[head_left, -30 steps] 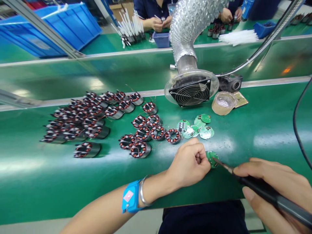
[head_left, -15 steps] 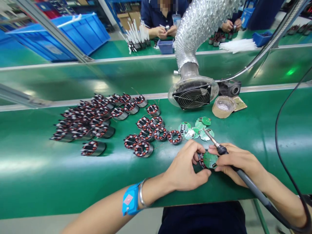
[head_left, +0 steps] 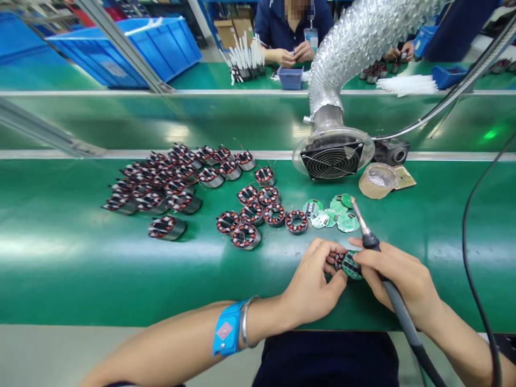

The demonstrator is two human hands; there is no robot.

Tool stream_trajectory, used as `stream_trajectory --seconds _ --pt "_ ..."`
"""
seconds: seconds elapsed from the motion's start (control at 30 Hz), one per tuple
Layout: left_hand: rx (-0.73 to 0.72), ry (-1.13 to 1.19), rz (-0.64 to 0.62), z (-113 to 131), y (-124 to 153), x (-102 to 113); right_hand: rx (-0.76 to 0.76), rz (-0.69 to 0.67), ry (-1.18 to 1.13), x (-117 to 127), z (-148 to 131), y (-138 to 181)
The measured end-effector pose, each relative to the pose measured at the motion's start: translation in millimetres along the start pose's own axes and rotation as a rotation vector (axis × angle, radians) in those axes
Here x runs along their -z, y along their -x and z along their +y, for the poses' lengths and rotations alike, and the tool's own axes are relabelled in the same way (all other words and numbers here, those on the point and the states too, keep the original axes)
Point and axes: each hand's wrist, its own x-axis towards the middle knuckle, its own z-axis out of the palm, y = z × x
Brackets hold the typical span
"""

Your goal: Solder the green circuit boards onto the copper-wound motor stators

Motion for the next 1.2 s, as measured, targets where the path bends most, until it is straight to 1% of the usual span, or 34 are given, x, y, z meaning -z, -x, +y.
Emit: stream_trajectory --seconds 0.07,0.13,0.23,0.37,0.47,0.57,0.73,0.83,0.93,1.03,1.2 --pt "-0.009 0.030 -0.001 -1.2 1.4 -1.2 0.022 -0.071 -0.028 4.6 -3.0 3.6" --pt "-0.011 0.040 -0.007 -1.8 1.6 -1.5 0.012 -0.134 -0.032 9.3 -4.8 7.9" --pt "-0.002 0.044 -0.009 -1.5 0.5 -1.2 0.014 -0.142 -0.019 13.8 -3.3 15.7" --pt "-0.027 0.048 -0.007 -0.7 -0.9 -1.1 0.092 -0.180 -0.020 15.7 4.0 19.2" --pt "-0.032 0.043 0.008 -0.2 -1.3 -1.5 0.116 -0.121 0.051 15.6 7.2 14.0" --pt "-0.013 0.024 0.011 0.9 -1.3 -2.0 0.102 -0.068 0.082 14.1 6.2 9.1" --pt "-0.012 0.005 0.003 0.7 0.1 -2.8 0.030 -0.100 0.100 10.2 -0.1 8.7" --pt "-0.024 0.019 -0.003 -1.7 1.4 -2.6 -0.001 -0.082 0.083 7.6 -1.8 10.1" --pt "-0.023 0.045 -0.004 -3.8 1.8 -1.4 -0.051 -0.030 0.033 3.6 -0.3 14.6" --pt "-0.023 0.063 -0.018 -4.3 0.8 0.3 -0.112 0.053 0.013 -3.0 1.4 23.5" --pt "-0.029 0.044 -0.024 -5.2 -0.7 0.9 -0.117 0.200 0.054 -16.6 -2.6 35.7"
